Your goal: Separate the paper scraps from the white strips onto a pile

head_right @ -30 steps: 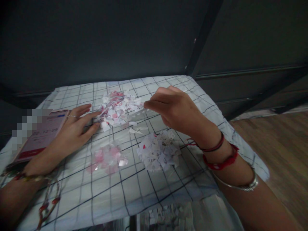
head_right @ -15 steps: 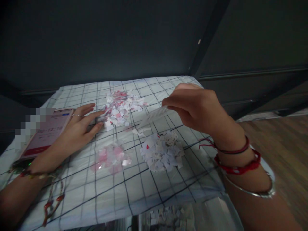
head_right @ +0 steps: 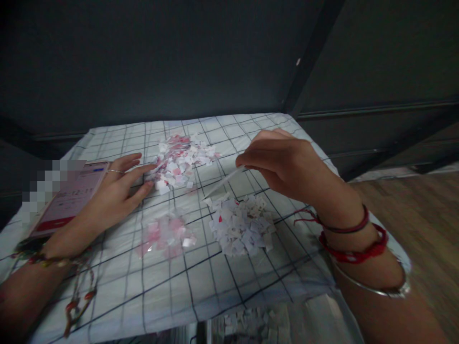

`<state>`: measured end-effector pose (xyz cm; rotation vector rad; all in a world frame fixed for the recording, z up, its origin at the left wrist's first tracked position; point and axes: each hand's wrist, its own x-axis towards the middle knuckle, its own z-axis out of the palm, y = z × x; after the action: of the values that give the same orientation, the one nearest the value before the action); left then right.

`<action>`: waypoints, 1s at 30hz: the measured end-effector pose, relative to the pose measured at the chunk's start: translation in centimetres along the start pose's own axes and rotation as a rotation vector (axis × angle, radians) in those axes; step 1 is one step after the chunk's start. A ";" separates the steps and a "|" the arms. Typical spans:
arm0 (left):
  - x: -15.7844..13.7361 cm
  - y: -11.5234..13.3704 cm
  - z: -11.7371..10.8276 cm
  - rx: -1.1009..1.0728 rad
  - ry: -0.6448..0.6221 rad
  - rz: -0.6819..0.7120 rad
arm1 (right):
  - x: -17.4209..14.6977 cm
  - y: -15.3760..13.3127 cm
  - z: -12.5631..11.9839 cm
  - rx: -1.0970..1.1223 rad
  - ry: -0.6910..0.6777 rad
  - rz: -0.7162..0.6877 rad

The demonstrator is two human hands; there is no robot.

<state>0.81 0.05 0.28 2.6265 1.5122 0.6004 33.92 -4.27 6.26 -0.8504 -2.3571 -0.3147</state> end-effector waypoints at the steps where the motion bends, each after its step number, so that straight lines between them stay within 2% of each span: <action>1: 0.0 0.0 0.0 -0.003 0.004 -0.001 | 0.0 0.0 -0.1 0.008 -0.021 -0.002; 5: 0.0 0.0 0.0 0.011 -0.002 0.003 | -0.3 0.2 -1.2 0.036 -0.065 0.019; 8: 0.0 0.0 0.0 0.020 0.001 0.004 | -0.5 0.1 -1.3 -0.036 0.008 0.049; 12: 0.0 0.0 0.1 0.014 0.010 0.006 | 0.0 -0.3 0.2 -0.177 0.097 0.004; 17: 0.0 0.0 0.0 0.020 0.011 0.008 | 0.8 -1.2 1.9 -0.313 0.106 -0.089; 22: -0.1 -0.1 0.1 0.034 0.023 0.025 | 1.0 -1.9 1.9 -0.234 0.053 -0.162; 26: -0.1 -0.2 0.2 0.047 0.048 0.048 | 0.7 -1.9 1.6 -0.219 0.083 -0.132; 30: -0.1 -0.2 0.2 0.041 0.044 0.043 | 0.7 -2.1 1.5 -0.217 0.055 -0.139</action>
<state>0.68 0.09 0.04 2.6998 1.4987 0.6410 31.46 -4.88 5.46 -0.7655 -2.3642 -0.6534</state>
